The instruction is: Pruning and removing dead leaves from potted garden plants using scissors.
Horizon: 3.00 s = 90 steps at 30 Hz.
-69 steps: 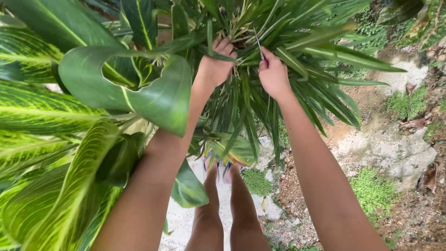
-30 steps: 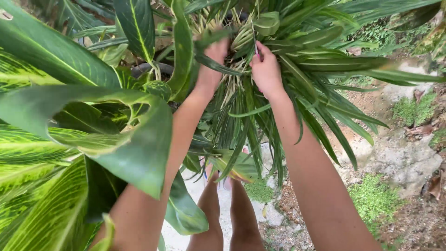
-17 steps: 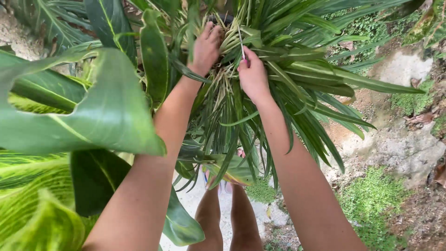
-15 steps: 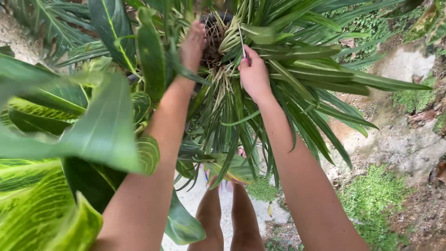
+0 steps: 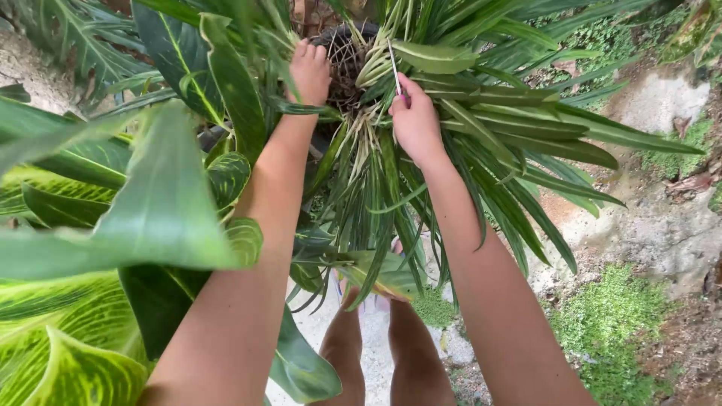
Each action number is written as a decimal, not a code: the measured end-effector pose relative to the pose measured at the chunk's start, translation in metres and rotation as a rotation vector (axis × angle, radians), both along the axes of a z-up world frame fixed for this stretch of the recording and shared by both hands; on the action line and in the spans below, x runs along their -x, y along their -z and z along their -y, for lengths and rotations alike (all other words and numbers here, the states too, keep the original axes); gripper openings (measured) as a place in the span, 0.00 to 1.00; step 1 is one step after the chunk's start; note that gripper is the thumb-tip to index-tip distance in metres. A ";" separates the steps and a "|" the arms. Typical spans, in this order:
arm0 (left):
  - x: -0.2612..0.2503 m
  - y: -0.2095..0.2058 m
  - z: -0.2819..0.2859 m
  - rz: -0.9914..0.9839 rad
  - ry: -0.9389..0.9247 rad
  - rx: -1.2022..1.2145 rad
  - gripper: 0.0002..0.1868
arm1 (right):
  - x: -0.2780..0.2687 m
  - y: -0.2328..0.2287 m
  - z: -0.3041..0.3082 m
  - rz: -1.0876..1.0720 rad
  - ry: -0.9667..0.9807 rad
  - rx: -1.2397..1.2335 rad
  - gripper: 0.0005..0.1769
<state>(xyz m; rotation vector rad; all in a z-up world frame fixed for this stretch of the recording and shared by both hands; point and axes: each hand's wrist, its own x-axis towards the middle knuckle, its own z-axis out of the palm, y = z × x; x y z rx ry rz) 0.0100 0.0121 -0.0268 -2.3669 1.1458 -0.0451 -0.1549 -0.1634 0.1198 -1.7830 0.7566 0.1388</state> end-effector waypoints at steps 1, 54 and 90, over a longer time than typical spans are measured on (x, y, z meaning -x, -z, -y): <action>-0.004 0.000 -0.004 -0.022 -0.025 0.088 0.18 | -0.002 0.005 0.002 0.019 0.002 0.002 0.27; 0.021 0.009 0.006 0.068 -0.338 0.221 0.24 | -0.013 -0.010 -0.012 -0.114 0.155 -0.455 0.23; -0.050 0.050 0.043 -0.168 -0.390 -0.091 0.39 | -0.043 0.029 -0.003 -0.076 0.560 -0.695 0.15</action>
